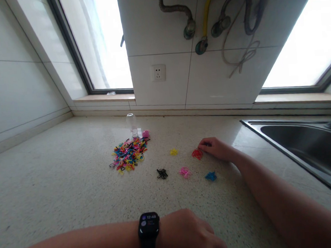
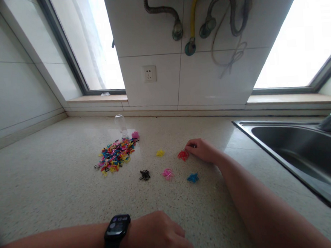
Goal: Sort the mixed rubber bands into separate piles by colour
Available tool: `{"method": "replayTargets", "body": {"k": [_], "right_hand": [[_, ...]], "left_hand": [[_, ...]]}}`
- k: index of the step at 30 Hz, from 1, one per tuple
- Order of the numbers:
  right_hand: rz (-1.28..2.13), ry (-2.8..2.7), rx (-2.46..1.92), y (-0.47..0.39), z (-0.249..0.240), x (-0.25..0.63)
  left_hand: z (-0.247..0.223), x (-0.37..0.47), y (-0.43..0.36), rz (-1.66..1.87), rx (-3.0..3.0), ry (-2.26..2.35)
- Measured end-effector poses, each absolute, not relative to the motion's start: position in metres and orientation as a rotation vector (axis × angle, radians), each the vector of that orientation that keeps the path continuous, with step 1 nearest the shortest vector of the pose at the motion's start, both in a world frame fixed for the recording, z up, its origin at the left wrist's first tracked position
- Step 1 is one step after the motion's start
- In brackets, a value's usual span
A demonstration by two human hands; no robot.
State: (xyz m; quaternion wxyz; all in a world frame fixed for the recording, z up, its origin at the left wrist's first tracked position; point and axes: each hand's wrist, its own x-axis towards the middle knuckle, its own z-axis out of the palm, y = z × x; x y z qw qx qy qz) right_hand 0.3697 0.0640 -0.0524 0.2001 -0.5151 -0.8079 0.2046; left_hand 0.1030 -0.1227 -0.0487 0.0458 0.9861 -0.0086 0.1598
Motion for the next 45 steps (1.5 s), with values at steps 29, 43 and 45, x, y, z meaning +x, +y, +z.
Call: {"method": "replayTargets", "body": {"k": [29,43,45], "right_hand": [[0.578,-2.547,-0.972,0.018,-0.001,0.205],[0.249,-2.76,-1.232,0.036,-0.009,0.14],[0.251,-2.731,-1.248,0.038,-0.011,0.139]], "left_hand": [[-0.043,0.105,-0.122,0.388,3.016,-0.025],[-0.047,0.103,-0.121,0.426,2.978,-0.05],[-0.047,0.103,-0.121,0.42,2.982,-0.049]]}}
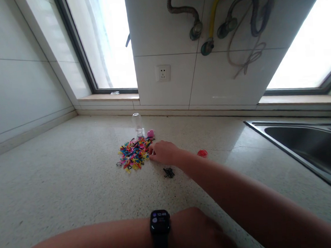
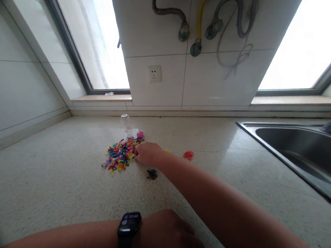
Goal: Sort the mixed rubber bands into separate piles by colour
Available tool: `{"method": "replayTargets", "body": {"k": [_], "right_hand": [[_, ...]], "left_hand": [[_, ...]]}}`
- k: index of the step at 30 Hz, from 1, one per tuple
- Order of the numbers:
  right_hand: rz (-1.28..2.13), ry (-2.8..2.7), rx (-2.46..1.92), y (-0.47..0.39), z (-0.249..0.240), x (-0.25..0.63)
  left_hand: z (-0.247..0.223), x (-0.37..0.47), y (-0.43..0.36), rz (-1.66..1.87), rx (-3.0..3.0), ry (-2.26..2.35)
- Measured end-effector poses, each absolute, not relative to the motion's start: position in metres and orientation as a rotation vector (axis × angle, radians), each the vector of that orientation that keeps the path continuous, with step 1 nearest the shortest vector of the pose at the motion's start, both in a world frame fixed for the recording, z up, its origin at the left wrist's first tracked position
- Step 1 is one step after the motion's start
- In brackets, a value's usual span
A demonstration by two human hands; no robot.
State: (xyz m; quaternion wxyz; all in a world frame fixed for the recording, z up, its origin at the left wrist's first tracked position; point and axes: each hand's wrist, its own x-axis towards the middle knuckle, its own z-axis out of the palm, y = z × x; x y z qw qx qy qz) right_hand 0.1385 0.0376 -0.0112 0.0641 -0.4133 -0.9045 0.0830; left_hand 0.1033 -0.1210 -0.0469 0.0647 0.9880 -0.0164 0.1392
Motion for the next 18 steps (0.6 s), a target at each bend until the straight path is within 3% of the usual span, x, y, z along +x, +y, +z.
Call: {"method": "replayTargets", "body": {"k": [18], "right_hand": [[0.21,-2.642,-1.257,0.02,-0.005,0.18]], "left_hand": [[-0.046,0.103,-0.12,0.448,2.95,-0.077]]}}
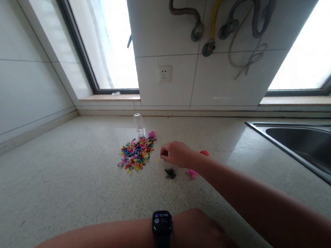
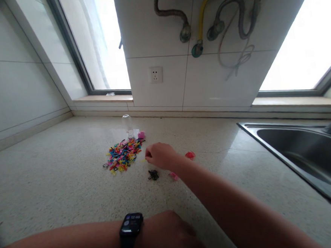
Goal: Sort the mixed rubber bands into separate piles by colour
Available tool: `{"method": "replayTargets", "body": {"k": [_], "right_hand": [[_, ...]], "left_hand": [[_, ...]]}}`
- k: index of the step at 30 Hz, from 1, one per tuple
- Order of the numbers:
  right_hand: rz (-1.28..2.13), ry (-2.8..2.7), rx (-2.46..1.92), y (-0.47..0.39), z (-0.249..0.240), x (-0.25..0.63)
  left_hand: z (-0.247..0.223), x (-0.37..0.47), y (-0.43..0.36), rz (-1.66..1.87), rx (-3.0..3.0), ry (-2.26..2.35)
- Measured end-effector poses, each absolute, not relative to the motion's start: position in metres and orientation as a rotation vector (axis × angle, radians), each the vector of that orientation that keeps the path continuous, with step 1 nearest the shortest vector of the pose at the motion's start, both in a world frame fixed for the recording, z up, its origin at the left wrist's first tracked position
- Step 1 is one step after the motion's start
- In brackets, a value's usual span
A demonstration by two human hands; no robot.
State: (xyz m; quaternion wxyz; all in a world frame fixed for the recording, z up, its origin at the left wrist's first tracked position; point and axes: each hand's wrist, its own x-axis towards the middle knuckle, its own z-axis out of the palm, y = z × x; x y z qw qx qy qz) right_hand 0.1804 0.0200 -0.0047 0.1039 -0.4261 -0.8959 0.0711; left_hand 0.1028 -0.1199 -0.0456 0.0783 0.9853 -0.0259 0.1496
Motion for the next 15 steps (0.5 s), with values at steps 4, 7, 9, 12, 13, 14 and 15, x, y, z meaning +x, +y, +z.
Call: {"method": "replayTargets", "body": {"k": [4,7,9,12,13,14,15], "right_hand": [[0.341,-2.473,-1.21,0.011,0.0,0.227],[0.464,-2.308,-1.231,0.005,-0.004,0.261],[0.587,-2.182,-1.235,0.003,-0.007,0.279],[0.759,-2.039,-1.21,0.0,-0.007,0.293],[0.813,-1.998,-1.194,0.0,-0.006,0.295],[0.868,-1.958,-1.174,-0.001,-0.005,0.295],[0.925,-1.917,-1.15,-0.002,-0.004,0.294]], "left_hand": [[-0.049,0.102,-0.12,0.483,2.947,-0.097],[-0.05,0.103,-0.121,0.474,2.978,-0.07],[-0.049,0.103,-0.122,0.492,2.986,-0.056],[-0.046,0.103,-0.122,0.521,2.974,-0.055],[-0.045,0.103,-0.122,0.523,2.972,-0.058],[-0.045,0.103,-0.122,0.522,2.973,-0.061],[-0.045,0.103,-0.122,0.521,2.976,-0.064]]}}
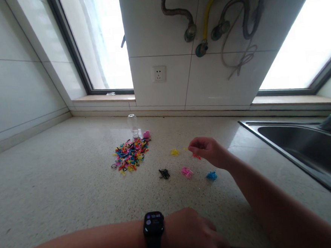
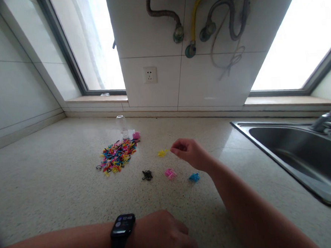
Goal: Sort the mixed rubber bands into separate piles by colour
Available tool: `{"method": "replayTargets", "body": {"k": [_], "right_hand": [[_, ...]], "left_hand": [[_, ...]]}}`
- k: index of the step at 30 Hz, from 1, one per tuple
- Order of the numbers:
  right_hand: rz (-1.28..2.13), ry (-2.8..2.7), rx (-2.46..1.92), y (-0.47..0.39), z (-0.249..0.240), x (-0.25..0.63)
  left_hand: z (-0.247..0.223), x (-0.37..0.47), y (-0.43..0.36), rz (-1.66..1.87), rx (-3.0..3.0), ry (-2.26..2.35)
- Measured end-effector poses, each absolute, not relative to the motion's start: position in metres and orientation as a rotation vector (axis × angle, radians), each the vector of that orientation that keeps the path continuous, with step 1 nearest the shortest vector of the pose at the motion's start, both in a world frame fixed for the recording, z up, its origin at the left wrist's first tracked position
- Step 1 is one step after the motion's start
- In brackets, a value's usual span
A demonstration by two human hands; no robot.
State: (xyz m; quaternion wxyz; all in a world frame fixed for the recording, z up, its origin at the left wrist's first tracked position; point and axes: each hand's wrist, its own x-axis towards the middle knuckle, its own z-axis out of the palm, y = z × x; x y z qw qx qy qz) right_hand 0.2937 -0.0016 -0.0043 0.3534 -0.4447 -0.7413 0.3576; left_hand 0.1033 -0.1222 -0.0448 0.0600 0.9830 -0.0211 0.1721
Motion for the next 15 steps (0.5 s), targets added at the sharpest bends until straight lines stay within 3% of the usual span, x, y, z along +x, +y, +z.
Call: {"method": "replayTargets", "body": {"k": [15], "right_hand": [[1.271,-1.567,-0.918,-0.006,-0.007,0.283]], "left_hand": [[-0.047,0.104,-0.124,0.492,3.001,-0.018]]}}
